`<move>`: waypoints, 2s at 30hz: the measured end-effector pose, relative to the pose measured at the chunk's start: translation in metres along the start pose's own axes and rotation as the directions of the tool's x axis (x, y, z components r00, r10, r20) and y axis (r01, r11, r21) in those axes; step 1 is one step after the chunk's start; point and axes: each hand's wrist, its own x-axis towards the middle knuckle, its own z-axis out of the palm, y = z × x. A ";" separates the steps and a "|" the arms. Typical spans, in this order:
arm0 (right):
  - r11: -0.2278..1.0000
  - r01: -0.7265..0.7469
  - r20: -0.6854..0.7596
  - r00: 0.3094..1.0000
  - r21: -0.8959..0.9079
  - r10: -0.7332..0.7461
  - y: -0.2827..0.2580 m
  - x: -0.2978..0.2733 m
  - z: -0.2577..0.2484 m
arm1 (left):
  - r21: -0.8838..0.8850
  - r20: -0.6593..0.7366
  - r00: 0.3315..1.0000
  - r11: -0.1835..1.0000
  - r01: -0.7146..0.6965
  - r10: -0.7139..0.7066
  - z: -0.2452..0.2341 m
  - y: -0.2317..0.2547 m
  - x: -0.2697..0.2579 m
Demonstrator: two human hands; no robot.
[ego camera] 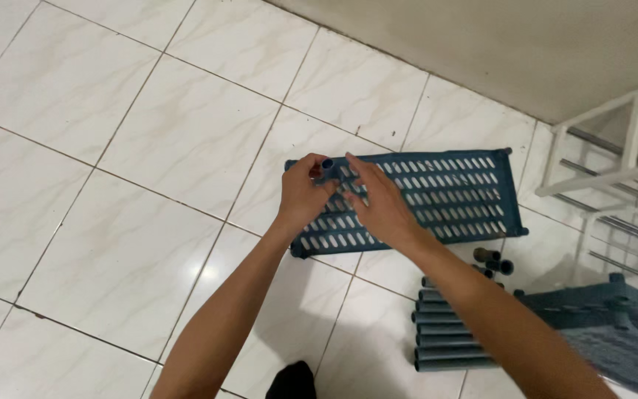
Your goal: The person assembles a plastic shelf by inserting cylindrical legs into the corner holes of perforated plastic panels. The person aligns the panels and secures the legs one at a time, building a two-tier structure on a tiled floor.
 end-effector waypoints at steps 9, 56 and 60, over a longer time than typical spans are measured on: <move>0.994 -0.111 0.033 0.993 -0.020 0.111 -0.007 -0.072 -0.110 | 0.014 0.309 0.951 1.000 0.004 -0.008 0.072 0.114 -0.038; 0.745 -0.451 0.217 0.766 -0.491 0.606 0.110 -0.258 -0.134 | 0.584 0.627 0.777 0.695 -0.419 -0.058 0.217 0.074 -0.081; 0.786 -0.402 0.193 0.822 -0.469 0.536 0.105 -0.257 -0.134 | 0.669 0.638 0.760 0.578 -0.467 -0.125 0.193 0.057 -0.079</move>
